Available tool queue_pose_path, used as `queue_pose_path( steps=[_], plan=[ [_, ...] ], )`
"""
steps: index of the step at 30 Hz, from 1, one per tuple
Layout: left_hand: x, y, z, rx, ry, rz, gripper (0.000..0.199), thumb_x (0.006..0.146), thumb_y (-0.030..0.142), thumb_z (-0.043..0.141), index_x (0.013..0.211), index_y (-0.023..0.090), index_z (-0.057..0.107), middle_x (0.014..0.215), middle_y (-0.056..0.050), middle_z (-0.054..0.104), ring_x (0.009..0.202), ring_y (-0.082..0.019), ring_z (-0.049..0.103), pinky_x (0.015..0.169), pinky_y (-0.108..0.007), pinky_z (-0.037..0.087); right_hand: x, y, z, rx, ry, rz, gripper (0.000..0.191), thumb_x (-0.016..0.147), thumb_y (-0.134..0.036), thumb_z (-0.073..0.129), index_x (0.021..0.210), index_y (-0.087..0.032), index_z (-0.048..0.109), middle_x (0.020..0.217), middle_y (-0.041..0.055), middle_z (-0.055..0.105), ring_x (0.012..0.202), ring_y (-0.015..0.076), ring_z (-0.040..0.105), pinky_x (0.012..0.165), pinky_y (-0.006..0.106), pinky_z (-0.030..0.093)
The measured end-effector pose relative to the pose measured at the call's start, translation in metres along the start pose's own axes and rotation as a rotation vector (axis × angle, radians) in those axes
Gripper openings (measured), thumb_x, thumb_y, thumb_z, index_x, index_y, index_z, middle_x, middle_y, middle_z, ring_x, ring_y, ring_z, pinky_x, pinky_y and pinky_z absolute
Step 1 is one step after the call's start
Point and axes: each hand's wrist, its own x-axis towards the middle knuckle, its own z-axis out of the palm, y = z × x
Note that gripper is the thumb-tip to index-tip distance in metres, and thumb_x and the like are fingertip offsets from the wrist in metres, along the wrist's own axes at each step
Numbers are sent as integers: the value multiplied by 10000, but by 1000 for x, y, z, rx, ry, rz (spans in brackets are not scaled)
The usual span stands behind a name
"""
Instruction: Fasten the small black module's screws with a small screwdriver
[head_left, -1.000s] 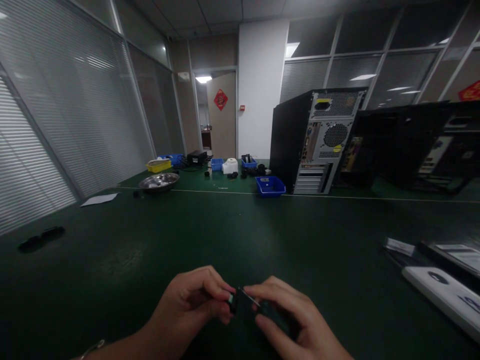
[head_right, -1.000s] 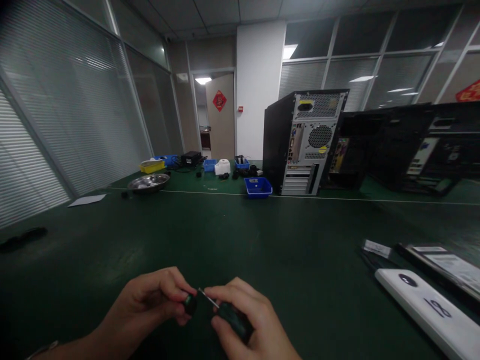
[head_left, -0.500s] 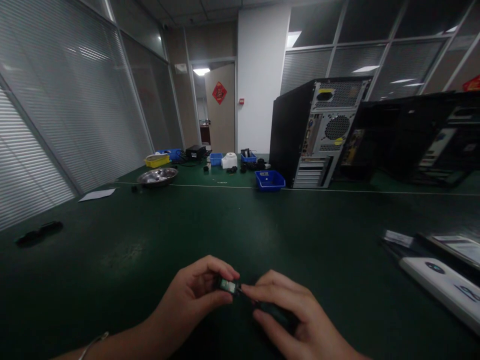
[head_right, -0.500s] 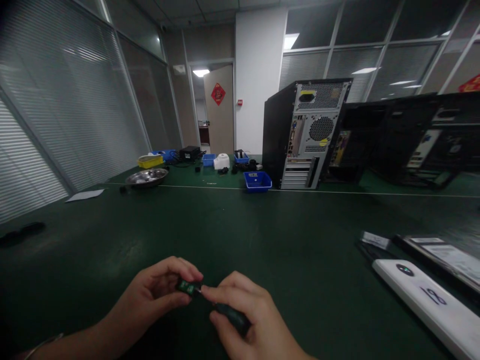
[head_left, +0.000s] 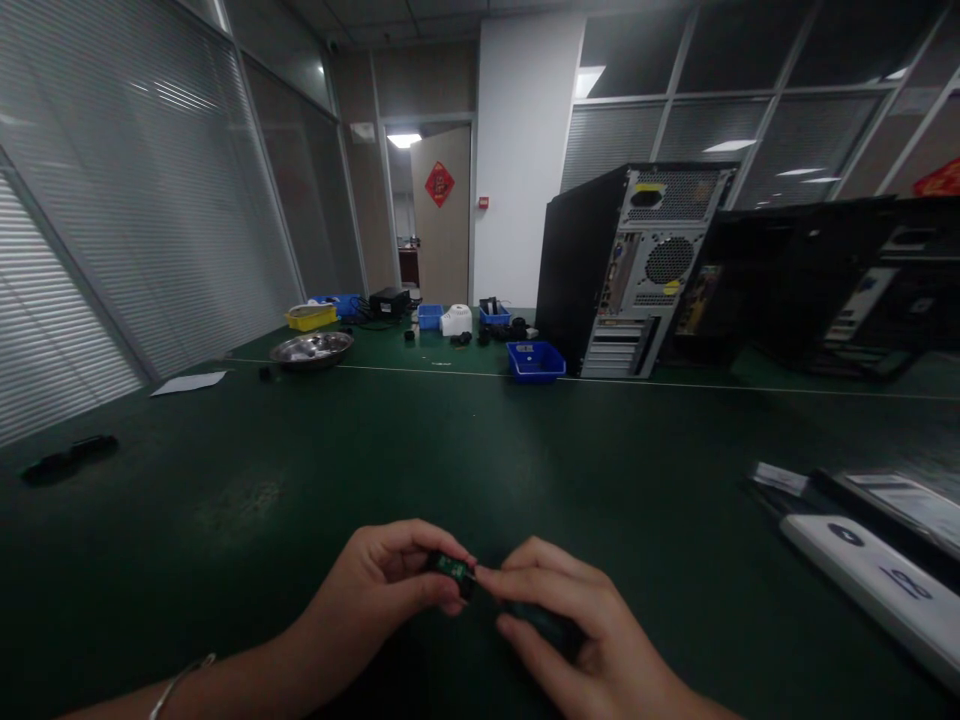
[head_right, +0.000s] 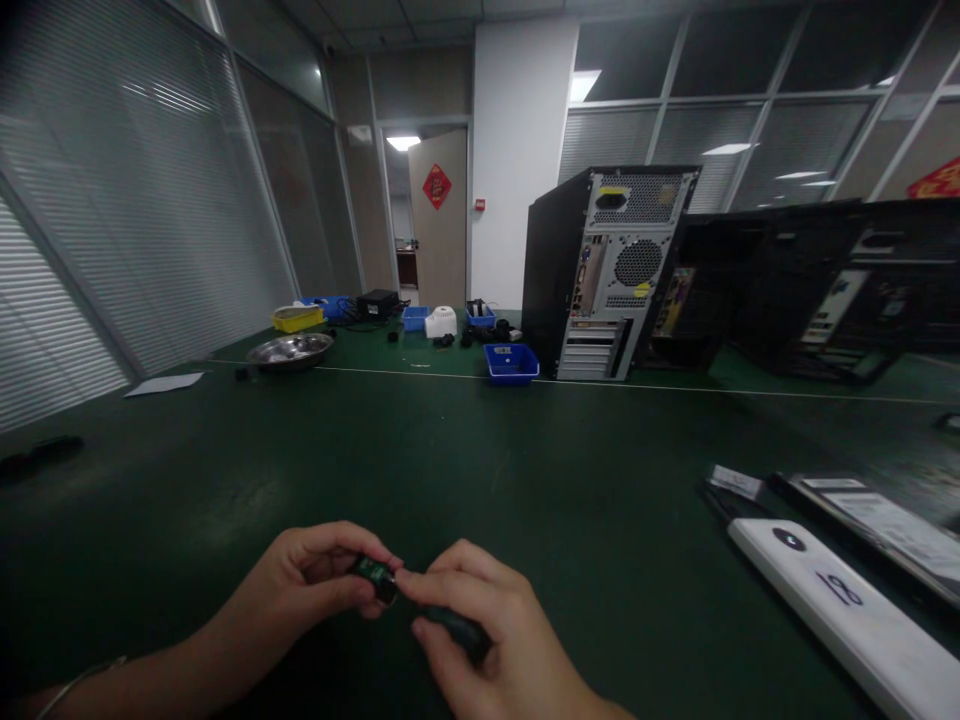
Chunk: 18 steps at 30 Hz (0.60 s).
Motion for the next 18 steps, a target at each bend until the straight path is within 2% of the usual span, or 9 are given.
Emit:
queue_pose_path(
  steps=[3,8,13,18],
  plan=[
    [-1,-3,-1,39,-3,18,156,675,120,800,821,169,773,724,-16,771,648,-146,686,644,-238,538,0,1,1,9,16,-4,320,850,-98,563,1121,-190,706,895,101,658,786,202,641,680,315,506],
    [-6,-2,0,277,66,145,166,708,128,785,851,212,786,843,-37,777,821,-206,704,747,-277,538,-1,2,1,-2,7,5,338,845,-90,566,1135,-201,701,900,90,653,785,195,629,679,302,503],
    [-4,0,3,107,41,-7,168,659,95,801,794,192,774,685,7,756,660,-150,680,638,-232,524,-1,2,2,1,5,6,325,843,-87,565,1114,-189,714,884,91,648,775,190,626,671,297,501],
    [-1,-5,2,13,4,-12,162,665,128,816,809,179,763,689,8,743,636,-126,658,633,-223,507,1,0,0,12,-1,4,319,851,-92,565,1124,-177,707,897,104,651,797,203,640,682,306,506]
  ],
)
